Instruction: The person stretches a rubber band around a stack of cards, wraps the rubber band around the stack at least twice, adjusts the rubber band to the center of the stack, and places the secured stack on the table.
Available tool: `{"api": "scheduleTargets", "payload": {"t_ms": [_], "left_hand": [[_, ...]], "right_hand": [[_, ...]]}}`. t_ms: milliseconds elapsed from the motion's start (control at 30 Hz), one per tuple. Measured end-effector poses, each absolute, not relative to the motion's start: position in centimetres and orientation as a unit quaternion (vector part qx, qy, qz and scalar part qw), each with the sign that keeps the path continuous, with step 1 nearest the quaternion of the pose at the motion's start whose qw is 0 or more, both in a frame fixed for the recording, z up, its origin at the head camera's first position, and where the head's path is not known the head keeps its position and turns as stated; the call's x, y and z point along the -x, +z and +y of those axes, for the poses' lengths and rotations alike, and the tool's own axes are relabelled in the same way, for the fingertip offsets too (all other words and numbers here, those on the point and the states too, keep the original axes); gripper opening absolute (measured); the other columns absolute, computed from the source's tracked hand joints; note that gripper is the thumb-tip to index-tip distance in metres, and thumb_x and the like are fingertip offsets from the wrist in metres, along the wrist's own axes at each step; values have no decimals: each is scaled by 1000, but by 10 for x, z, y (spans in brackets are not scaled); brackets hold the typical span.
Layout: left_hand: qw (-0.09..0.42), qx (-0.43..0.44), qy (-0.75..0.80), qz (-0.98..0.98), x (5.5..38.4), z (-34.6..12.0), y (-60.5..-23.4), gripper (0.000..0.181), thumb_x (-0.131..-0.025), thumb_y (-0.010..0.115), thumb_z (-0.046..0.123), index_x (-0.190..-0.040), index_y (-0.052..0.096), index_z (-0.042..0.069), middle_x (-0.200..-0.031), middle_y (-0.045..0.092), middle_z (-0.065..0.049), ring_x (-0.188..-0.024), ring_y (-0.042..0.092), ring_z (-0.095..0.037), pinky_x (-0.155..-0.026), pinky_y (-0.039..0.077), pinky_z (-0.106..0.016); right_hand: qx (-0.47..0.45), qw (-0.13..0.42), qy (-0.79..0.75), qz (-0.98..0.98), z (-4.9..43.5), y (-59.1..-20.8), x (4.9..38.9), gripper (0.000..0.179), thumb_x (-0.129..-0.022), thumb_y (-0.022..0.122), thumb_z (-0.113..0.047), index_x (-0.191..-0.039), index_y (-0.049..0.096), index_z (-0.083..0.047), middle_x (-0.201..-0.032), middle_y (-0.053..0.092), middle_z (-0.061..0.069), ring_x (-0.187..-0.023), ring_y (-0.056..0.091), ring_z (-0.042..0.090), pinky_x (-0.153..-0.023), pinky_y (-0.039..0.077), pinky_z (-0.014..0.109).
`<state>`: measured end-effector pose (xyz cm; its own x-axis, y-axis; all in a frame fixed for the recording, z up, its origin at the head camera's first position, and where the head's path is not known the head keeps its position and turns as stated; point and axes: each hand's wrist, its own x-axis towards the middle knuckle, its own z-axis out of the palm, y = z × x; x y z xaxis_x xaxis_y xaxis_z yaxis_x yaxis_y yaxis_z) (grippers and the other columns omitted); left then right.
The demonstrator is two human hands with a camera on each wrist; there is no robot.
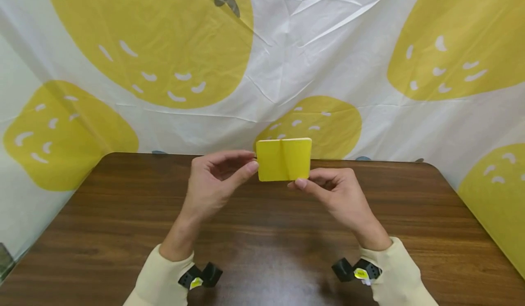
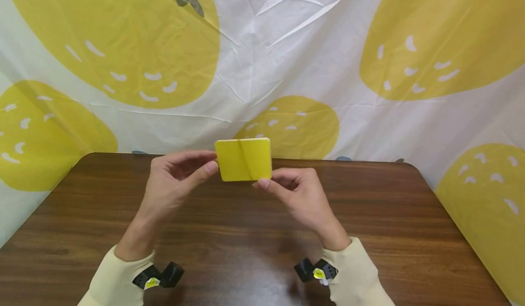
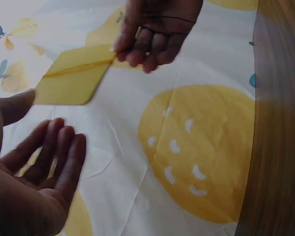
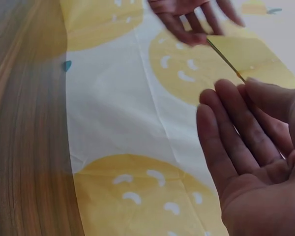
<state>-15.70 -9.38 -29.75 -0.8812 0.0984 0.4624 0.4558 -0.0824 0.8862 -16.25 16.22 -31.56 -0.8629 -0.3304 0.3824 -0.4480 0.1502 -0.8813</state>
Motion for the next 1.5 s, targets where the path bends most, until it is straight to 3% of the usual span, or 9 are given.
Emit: {"api": "scheduleTargets", "payload": {"t_ms": [200,367,967,1267,1500], "left_hand": [[28,216,-689,-691,158,-88,-303,19,-90,76,2,-107,75,-6,-96,76,-14,-83,71,-20,-77,59,-32],[2,230,-722,-653,159,-82,-306,17,-92,71,-4,-106,72,-13,-92,75,-21,-82,74,-22,-82,59,-43],[67,230,-730,-640,153,-70,-308,11,-89,71,-10,-97,72,-17,-83,72,-27,-73,72,-16,-75,61,-40],[144,245,-686,-670,150,-64,-310,6,-87,75,-6,-92,76,-11,-79,74,-17,-72,70,-15,-71,59,-31],[176,252,-669,-677,148,-62,-310,4,-87,76,-4,-89,78,-7,-79,75,-13,-72,69,-16,-69,57,-28]], "right_hand": [[-250,70,646,-718,163,-312,161,14,-95,68,2,-105,73,12,-93,77,12,-94,73,21,-88,56,31],[-245,61,650,-717,161,-312,160,16,-95,68,1,-105,72,12,-93,77,11,-95,73,21,-88,56,32],[-206,24,683,-701,154,-313,155,16,-95,71,-5,-106,74,7,-90,77,12,-92,73,24,-88,56,36],[-204,29,692,-692,153,-313,155,14,-94,71,-2,-105,75,5,-85,76,10,-85,73,24,-85,57,37],[-221,22,673,-706,152,-312,153,21,-97,68,-4,-108,68,14,-85,76,8,-87,72,22,-85,57,35]]}}
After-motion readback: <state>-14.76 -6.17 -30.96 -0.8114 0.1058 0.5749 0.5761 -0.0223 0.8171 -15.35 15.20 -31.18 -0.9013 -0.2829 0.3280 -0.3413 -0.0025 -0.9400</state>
